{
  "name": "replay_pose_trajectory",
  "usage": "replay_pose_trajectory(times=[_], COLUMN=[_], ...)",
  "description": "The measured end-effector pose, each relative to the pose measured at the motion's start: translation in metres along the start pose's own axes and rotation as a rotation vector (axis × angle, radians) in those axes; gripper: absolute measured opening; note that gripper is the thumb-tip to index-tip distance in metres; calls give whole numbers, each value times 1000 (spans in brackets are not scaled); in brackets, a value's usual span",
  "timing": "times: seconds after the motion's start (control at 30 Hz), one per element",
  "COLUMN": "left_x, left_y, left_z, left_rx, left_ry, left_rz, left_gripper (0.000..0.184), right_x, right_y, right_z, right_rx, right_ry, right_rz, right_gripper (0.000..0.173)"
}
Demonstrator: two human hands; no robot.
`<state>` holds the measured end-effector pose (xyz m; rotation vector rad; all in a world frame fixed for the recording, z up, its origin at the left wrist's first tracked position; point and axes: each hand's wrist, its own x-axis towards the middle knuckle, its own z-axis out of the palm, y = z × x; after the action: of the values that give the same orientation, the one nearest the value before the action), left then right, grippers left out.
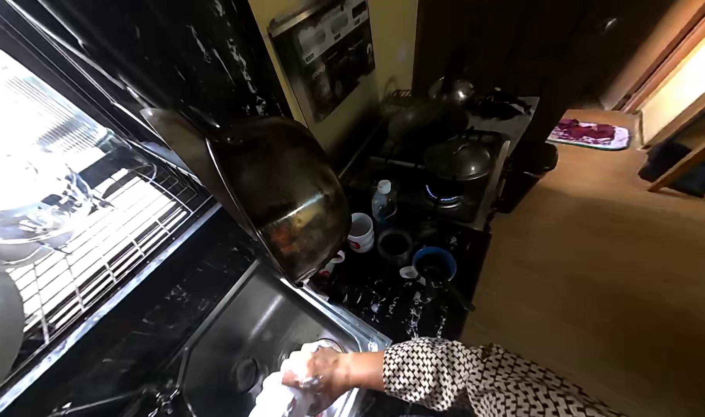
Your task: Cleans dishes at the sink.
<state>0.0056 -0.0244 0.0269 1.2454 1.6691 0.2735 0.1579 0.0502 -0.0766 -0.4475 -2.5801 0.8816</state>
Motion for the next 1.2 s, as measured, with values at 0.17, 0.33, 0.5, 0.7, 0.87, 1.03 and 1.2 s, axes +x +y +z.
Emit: replay_pose_trajectory(times=[0.17,0.33,0.5,0.7,0.87,1.03,1.2], left_x=[-4,27,50,47,11,58,64], left_y=[13,-64,-56,-36,-3,-36,-40], left_z=[10,12,26,14,42,10,23], left_rx=[11,-374,-377,-758,251,-362,-827], left_ry=[-50,-94,329,849,692,862,928], left_rz=[43,109,157,437,222,574,236], left_gripper=[22,54,35,22,46,25,30], right_x=[6,3,7,13,19,23,4], right_y=[0,4,-1,3,-13,-19,-8], right_z=[2,8,2,4,-2,-4,19], right_rx=[-85,-10,127,297,355,1024,2013], right_ry=[-87,-140,-117,-11,103,95,-15], right_rz=[-43,26,283,441,455,498,621], right_gripper=[61,58,70,88,75,74,32])
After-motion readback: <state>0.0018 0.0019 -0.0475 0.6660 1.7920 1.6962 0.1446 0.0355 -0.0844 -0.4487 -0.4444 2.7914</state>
